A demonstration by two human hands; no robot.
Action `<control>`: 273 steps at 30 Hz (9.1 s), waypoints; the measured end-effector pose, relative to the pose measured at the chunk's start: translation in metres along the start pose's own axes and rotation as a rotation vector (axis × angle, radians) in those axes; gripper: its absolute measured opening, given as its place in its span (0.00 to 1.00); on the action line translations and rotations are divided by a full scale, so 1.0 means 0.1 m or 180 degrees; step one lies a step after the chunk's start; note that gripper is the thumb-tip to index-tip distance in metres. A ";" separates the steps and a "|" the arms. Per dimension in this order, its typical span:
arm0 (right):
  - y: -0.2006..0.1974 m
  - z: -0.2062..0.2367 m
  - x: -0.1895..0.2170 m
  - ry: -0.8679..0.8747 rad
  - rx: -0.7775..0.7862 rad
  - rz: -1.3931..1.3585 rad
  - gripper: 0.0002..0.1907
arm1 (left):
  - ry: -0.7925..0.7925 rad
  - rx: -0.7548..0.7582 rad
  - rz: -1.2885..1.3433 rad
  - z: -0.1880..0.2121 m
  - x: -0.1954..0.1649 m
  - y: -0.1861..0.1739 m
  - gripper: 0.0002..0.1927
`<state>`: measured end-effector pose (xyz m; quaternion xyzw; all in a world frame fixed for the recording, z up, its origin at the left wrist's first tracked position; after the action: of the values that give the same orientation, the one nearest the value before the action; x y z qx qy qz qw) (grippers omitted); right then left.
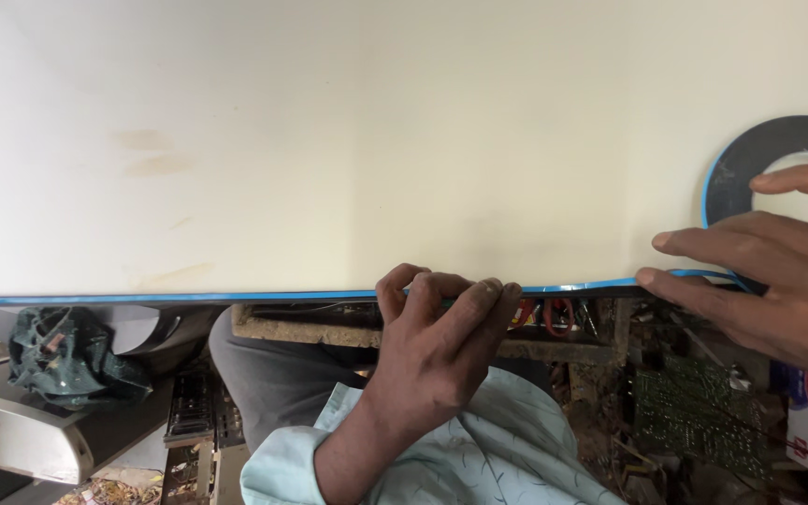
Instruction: The person applies blue adhesive tape along the edges of a large white panel, pressing and smoothing the tape down with their fingers as they work along the length of the board, using a roll of black tape resting on the panel.
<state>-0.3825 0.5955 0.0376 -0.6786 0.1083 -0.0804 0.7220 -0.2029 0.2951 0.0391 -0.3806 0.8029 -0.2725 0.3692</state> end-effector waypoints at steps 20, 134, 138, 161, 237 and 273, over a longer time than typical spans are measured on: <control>0.49 0.49 -0.01 -0.0365 0.0025 -0.0211 0.31 | -0.0328 0.0254 0.0527 0.01 0.06 -0.04 0.21; 1.03 1.48 -0.10 0.0046 0.0282 -0.0728 0.27 | -0.0411 0.0467 0.0516 0.09 0.06 0.04 0.27; 1.32 1.73 0.01 0.1354 0.0798 -0.1215 0.26 | -0.0339 0.0347 0.0481 0.10 0.08 0.01 0.29; 1.22 1.29 0.08 0.4885 0.1505 -0.2687 0.24 | -0.0420 0.0011 0.0502 0.17 0.07 0.01 0.27; -0.09 0.30 0.18 0.0360 -0.0152 -0.0606 0.21 | -0.0189 -0.0056 -0.0346 0.06 -0.06 0.24 0.11; -0.07 0.66 -0.12 0.1219 -0.0298 -0.0929 0.24 | 0.0420 0.0481 0.0459 -0.40 -0.42 0.75 0.15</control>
<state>-0.3763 0.6617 0.0485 -0.6923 0.1476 -0.3059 0.6367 -0.2469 0.3781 0.0244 -0.2742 0.8279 -0.3293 0.3618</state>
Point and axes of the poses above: each hand's wrist, its own z-axis away from the middle knuckle, its own y-axis out of the palm, x = y × z, the point moved 2 cm from there along -z, towards the middle knuckle, and after that the axes turned 6 degrees about y, right-handed, at the moved point
